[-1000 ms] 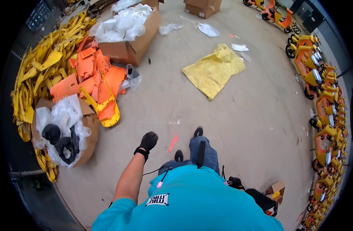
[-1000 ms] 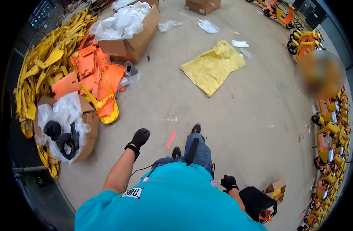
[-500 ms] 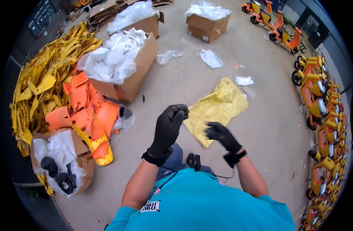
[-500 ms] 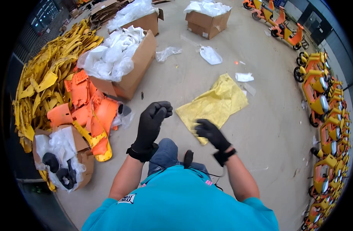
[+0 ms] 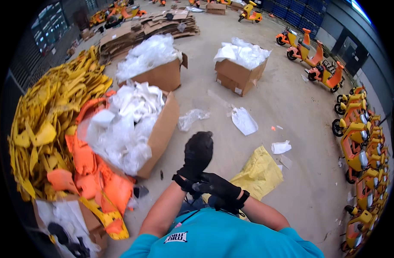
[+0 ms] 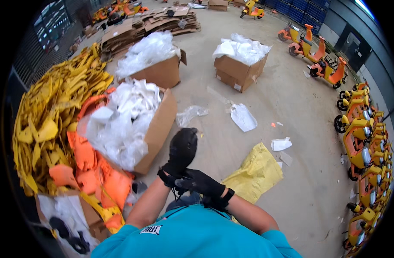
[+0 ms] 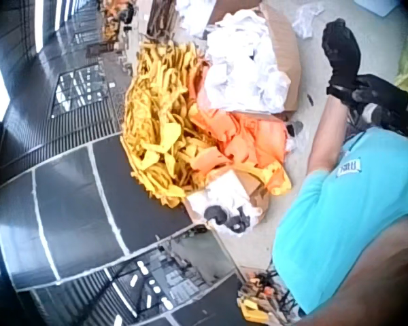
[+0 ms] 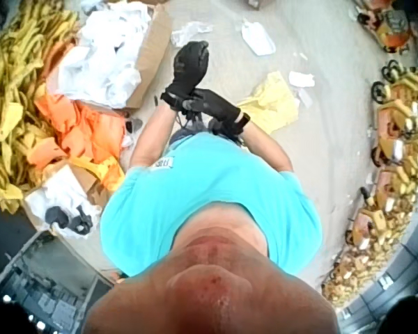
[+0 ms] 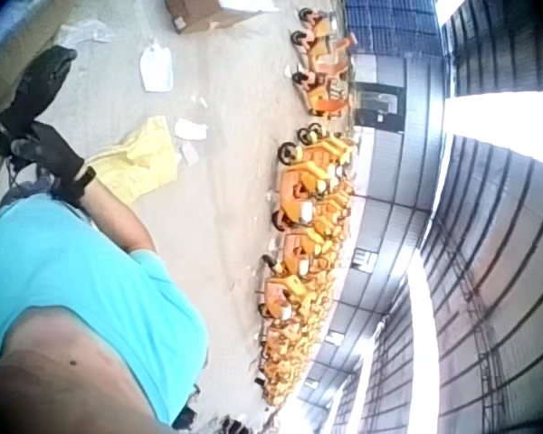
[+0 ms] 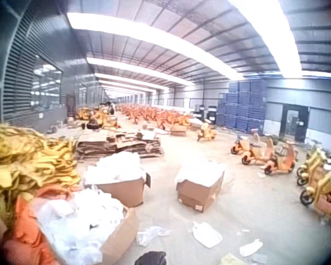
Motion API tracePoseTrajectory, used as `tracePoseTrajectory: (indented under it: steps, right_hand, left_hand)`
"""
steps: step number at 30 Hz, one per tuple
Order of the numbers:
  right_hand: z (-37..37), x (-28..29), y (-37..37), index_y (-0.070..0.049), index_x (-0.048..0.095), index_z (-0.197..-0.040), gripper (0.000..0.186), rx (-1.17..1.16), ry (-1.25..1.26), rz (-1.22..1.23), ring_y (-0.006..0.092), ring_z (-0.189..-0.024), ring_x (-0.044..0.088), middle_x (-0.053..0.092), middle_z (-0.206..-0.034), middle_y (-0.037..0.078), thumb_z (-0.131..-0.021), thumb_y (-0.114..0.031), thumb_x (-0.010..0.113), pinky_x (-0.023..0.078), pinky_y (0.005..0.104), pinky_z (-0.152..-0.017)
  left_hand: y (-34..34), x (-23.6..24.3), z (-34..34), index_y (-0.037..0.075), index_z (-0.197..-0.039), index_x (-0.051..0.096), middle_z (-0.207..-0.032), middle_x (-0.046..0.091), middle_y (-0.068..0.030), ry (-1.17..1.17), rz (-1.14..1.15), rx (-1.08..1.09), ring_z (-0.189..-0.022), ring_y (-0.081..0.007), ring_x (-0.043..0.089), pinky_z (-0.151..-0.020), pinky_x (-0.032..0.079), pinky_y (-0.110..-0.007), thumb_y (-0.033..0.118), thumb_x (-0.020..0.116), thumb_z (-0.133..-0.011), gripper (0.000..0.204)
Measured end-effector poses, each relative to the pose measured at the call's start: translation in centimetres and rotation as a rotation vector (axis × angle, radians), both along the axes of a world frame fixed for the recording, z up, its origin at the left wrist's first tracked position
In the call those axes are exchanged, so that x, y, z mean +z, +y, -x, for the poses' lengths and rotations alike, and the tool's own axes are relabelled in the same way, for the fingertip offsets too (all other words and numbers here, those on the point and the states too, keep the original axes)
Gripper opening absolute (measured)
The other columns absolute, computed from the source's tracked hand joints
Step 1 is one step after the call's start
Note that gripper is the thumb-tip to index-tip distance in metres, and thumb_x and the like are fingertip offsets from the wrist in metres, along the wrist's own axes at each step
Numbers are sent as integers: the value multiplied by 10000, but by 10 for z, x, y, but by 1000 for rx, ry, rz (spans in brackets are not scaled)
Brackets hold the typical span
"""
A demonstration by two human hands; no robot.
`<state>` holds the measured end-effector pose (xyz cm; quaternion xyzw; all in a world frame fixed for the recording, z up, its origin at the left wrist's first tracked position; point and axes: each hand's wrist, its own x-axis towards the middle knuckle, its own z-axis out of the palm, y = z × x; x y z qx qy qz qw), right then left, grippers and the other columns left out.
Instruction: The person walks through a large warehouse filled with scooters and parts, then sits on the floor to assemble small mechanical components using a socket wrench and by hand, handling a spring, a cylinder, and other metal parts.
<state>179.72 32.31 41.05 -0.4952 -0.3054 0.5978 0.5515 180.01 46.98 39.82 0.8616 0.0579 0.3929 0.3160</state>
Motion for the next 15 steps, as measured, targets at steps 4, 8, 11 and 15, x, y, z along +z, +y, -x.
tracePoseTrajectory:
  steps: [4,8,11,15]
  right_hand:
    - [-94,-14,52,8,526,-1262,434,-54,127,-37,167,-976,610,634,-1117,107,-937,-266,616,500,335,-888]
    - [-208,-52,114,15,493,-1294,459,-31,12,-87,190,-990,624,633,-1129,125,-954,-272,607,495,338,-908]
    - [-317,-53,157,6,476,-1315,430,-47,-213,-115,188,-995,629,638,-1122,129,-966,-219,588,503,334,-904]
    - [-482,-64,217,-27,548,-1258,375,-435,85,-51,139,-863,635,663,-1035,86,-1007,-303,522,529,302,-802]
  left_hand:
    - [46,12,-110,-4,-1038,641,-928,669,-106,216,730,-346,-818,-196,656,-771,526,-337,157,593,-923,204]
    - [113,1,-221,-29,-1125,588,-974,641,-76,302,1304,-532,-833,-157,625,-820,530,-314,207,547,-987,277]
    - [198,-14,-288,-23,-1058,621,-940,639,-84,350,407,-365,-824,-166,611,-788,495,-295,173,573,-951,229]
    - [282,-25,-367,-32,-1086,618,-976,644,-78,459,652,-241,-863,-143,602,-814,487,-285,173,557,-963,247]
